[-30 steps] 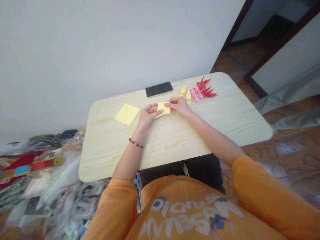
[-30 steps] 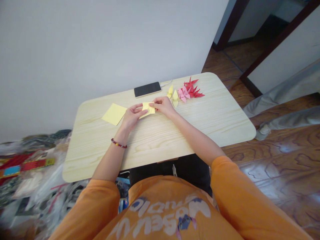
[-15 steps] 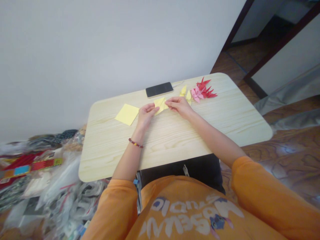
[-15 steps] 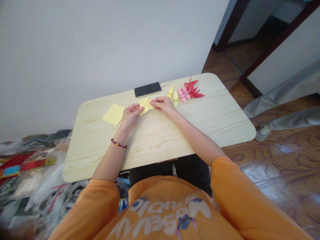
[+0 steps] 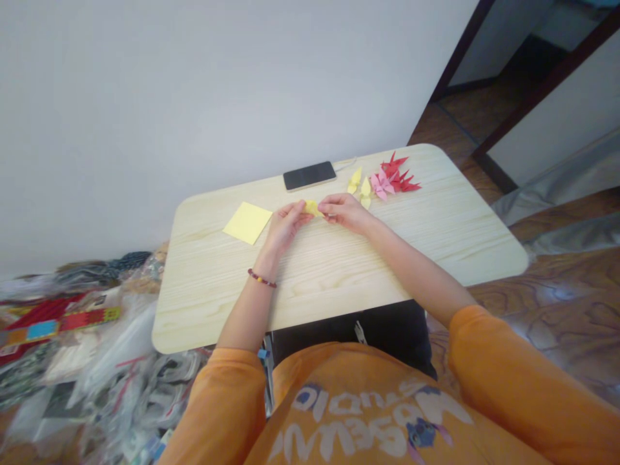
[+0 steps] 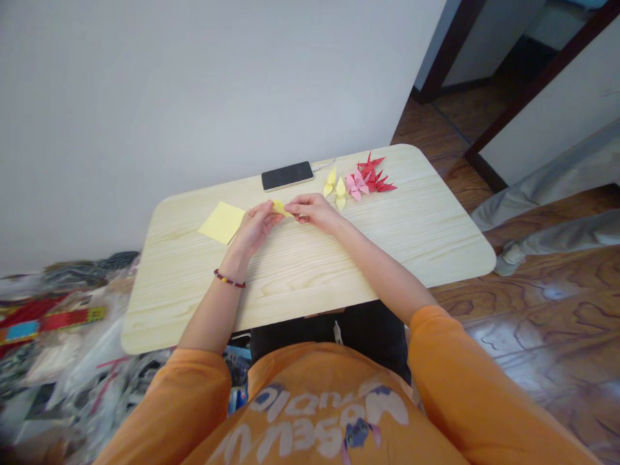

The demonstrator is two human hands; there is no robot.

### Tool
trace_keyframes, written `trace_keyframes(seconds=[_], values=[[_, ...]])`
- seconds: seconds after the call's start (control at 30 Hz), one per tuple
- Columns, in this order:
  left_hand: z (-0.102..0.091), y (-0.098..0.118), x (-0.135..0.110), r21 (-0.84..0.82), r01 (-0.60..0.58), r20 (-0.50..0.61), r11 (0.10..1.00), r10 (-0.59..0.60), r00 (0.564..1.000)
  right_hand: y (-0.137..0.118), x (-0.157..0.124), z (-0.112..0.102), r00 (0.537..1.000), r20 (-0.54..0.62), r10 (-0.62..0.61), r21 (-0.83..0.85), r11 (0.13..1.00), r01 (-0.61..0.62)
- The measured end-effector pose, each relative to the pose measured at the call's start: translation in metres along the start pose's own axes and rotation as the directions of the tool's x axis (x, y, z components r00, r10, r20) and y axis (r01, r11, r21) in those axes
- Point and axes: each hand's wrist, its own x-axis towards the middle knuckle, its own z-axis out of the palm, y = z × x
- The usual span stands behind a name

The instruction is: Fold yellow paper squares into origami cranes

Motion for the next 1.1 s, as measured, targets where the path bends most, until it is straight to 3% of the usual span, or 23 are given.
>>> trace_keyframes(seconds=[0.27,0.43,0.57,0.73,0.83,0.9,1.0,1.1], values=[[-0.002,0.0,0.0,-0.006,0.038,0.054,0.999,-0.038,0.998,-0.002,-0.002,0.001,0.994,0.055,0.092,0.071,0.993,-0.096],[-0.004,-0.002,0.001,-0.019,0.008,0.076,1.0,-0.006,0.997,0.002,0.001,-0.002,0.996,-0.087,0.004,0.05,0.999,0.0],[-0.003,-0.002,0.0,0.01,-0.021,0.109,1.0,0.02,0.994,0.003,0.004,-0.001,0.979,-0.163,-0.119,-0.11,0.989,0.102],[-0.007,-0.008,0.003,0.13,-0.043,0.062,0.991,0.035,0.997,0.006,0.004,0.001,0.968,-0.12,-0.218,-0.355,0.921,0.163],[-0.012,-0.014,0.008,0.179,-0.072,-0.011,0.981,0.075,0.997,0.006,0.006,-0.003,0.942,-0.111,-0.316,-0.558,0.804,0.204],[-0.015,-0.017,0.011,0.174,-0.1,-0.069,0.98,0.113,0.991,0.003,0.01,-0.007,0.892,-0.121,-0.436,-0.726,0.651,0.22],[-0.016,-0.018,0.015,0.154,-0.132,-0.137,0.979,0.153,0.979,-0.002,0.022,-0.014,0.867,-0.08,-0.492,-0.91,0.391,0.138],[-0.016,-0.017,0.016,0.131,-0.127,-0.16,0.983,0.147,0.976,-0.007,0.035,-0.018,0.874,-0.078,-0.48,-0.973,0.228,0.038]])
